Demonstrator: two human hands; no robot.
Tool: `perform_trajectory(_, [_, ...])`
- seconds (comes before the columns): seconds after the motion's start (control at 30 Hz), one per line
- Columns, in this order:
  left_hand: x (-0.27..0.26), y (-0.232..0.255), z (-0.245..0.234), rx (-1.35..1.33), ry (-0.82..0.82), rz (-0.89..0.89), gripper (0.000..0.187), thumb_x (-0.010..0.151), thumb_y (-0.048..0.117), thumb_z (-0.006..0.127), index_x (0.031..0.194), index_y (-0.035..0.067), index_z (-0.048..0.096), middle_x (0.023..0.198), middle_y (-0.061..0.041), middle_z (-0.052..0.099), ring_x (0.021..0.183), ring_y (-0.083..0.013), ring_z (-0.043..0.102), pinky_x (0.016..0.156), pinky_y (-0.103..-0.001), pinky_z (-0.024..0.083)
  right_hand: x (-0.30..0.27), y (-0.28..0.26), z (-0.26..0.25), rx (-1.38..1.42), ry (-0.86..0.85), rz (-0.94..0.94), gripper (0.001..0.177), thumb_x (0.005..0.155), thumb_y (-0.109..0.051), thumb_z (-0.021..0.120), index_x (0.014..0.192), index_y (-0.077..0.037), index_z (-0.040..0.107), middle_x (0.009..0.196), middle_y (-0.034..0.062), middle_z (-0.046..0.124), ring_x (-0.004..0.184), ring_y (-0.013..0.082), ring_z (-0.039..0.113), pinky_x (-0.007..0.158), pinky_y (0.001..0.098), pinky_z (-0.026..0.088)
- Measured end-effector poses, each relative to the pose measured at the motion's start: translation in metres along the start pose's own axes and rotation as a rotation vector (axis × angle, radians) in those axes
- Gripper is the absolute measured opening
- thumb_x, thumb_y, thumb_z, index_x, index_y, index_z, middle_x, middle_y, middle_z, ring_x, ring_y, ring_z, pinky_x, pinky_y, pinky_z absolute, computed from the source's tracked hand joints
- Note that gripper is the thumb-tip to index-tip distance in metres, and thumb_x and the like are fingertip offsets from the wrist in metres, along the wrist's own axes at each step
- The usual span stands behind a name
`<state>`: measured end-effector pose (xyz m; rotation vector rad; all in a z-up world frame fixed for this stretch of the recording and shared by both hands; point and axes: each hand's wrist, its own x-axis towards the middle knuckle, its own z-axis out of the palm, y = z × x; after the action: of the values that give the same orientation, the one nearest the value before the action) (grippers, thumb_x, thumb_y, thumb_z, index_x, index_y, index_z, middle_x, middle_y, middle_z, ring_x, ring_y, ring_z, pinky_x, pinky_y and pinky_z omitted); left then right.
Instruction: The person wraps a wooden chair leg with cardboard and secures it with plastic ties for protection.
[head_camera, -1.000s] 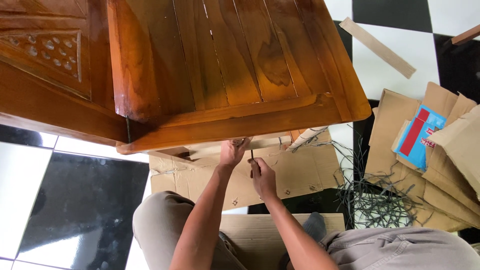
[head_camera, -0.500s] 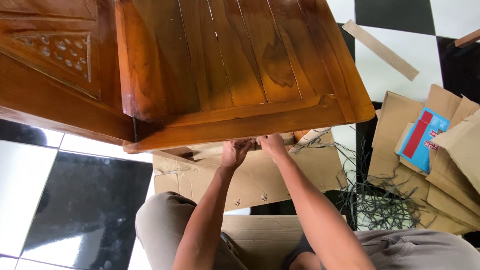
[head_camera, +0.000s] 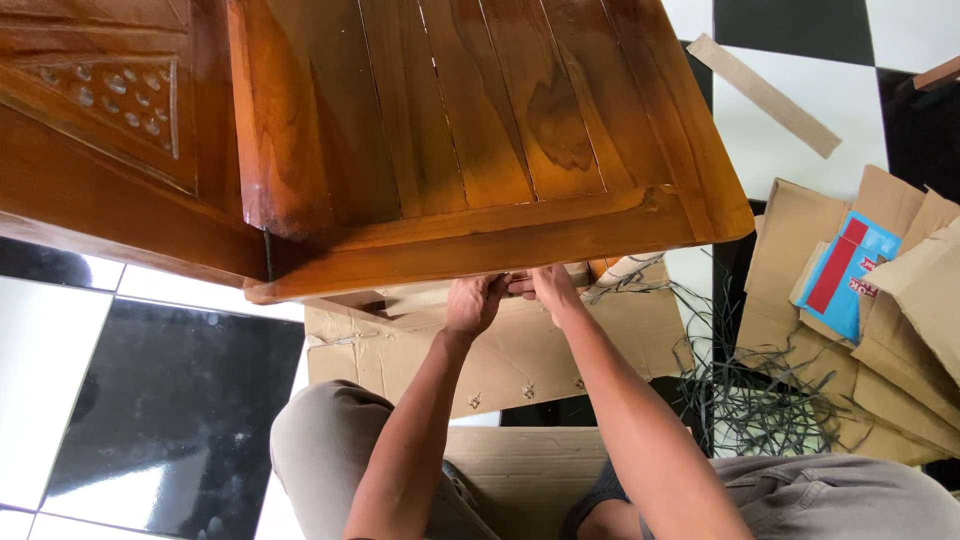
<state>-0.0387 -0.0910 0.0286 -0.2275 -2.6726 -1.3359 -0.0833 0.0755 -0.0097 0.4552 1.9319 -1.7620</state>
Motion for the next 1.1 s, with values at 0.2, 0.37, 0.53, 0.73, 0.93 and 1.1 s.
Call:
perform_trajectory(0.2, [-0.001, -0.017, 0.015, 0.069, 0.015, 0.016, 0.02, 0.092, 0.029, 0.07, 0.077, 0.016, 0.072, 0.068, -0.011, 0.069, 0.069, -0.0377, 0.069, 0.063, -0.046, 0.055, -0.047, 0.017, 0.006, -0.09, 0.313, -0.273, 0.049, 0.104, -0.058, 0.056, 0.085, -0.013, 0.065, 0.07, 0.0073, 0.068, 0.064, 0.0197, 0.07, 0.066, 0.0319, 0.056])
perform_trajectory(0.37, [0.002, 0.007, 0.004, 0.098, 0.037, 0.001, 0.023, 0.093, 0.031, 0.069, 0.077, 0.014, 0.072, 0.067, -0.012, 0.069, 0.068, -0.0385, 0.069, 0.063, -0.046, 0.055, -0.044, 0.069, 0.017, -0.055, 0.34, -0.223, 0.023, 0.104, -0.03, 0.059, 0.1, -0.009, 0.067, 0.079, 0.0093, 0.071, 0.059, 0.0187, 0.066, 0.058, 0.0304, 0.055])
perform_trajectory(0.53, [0.001, 0.003, 0.008, 0.131, 0.034, -0.014, 0.022, 0.09, 0.029, 0.072, 0.078, 0.011, 0.073, 0.067, -0.015, 0.069, 0.068, -0.0414, 0.068, 0.062, -0.05, 0.053, -0.02, 0.085, 0.025, 0.201, 0.156, 0.064, 0.041, 0.104, -0.012, 0.054, 0.145, -0.016, 0.05, 0.153, 0.0111, 0.049, 0.098, 0.0263, 0.073, 0.076, 0.0361, 0.061])
perform_trajectory(0.73, [-0.001, -0.018, 0.018, 0.198, 0.094, 0.086, 0.019, 0.087, 0.031, 0.073, 0.081, 0.012, 0.073, 0.066, -0.015, 0.067, 0.066, -0.0395, 0.068, 0.062, -0.048, 0.054, 0.015, 0.092, 0.038, 0.617, 0.051, 0.259, 0.056, 0.091, 0.003, 0.062, 0.142, -0.003, 0.039, 0.107, 0.0151, 0.062, 0.077, 0.0225, 0.071, 0.069, 0.0358, 0.059])
perform_trajectory(0.93, [-0.001, -0.015, 0.02, 0.256, 0.188, 0.147, 0.024, 0.091, 0.032, 0.071, 0.078, 0.013, 0.069, 0.062, -0.016, 0.06, 0.062, -0.0394, 0.065, 0.058, -0.047, 0.054, -0.067, 0.027, 0.055, 0.271, 0.083, 0.114, 0.018, 0.095, -0.02, 0.056, 0.079, -0.015, 0.05, 0.064, -0.0051, 0.037, 0.055, 0.0107, 0.04, 0.056, 0.0288, 0.03])
perform_trajectory(1.1, [0.001, 0.018, 0.004, 0.021, 0.16, -0.057, 0.045, 0.088, 0.034, 0.07, 0.058, 0.002, 0.061, 0.056, -0.024, 0.054, 0.061, -0.0481, 0.061, 0.063, -0.053, 0.049, -0.066, 0.08, 0.056, 0.122, 0.272, -0.014, 0.028, 0.1, -0.031, 0.062, 0.111, -0.008, 0.075, 0.086, 0.0115, 0.076, 0.07, 0.0145, 0.068, 0.058, 0.0216, 0.052])
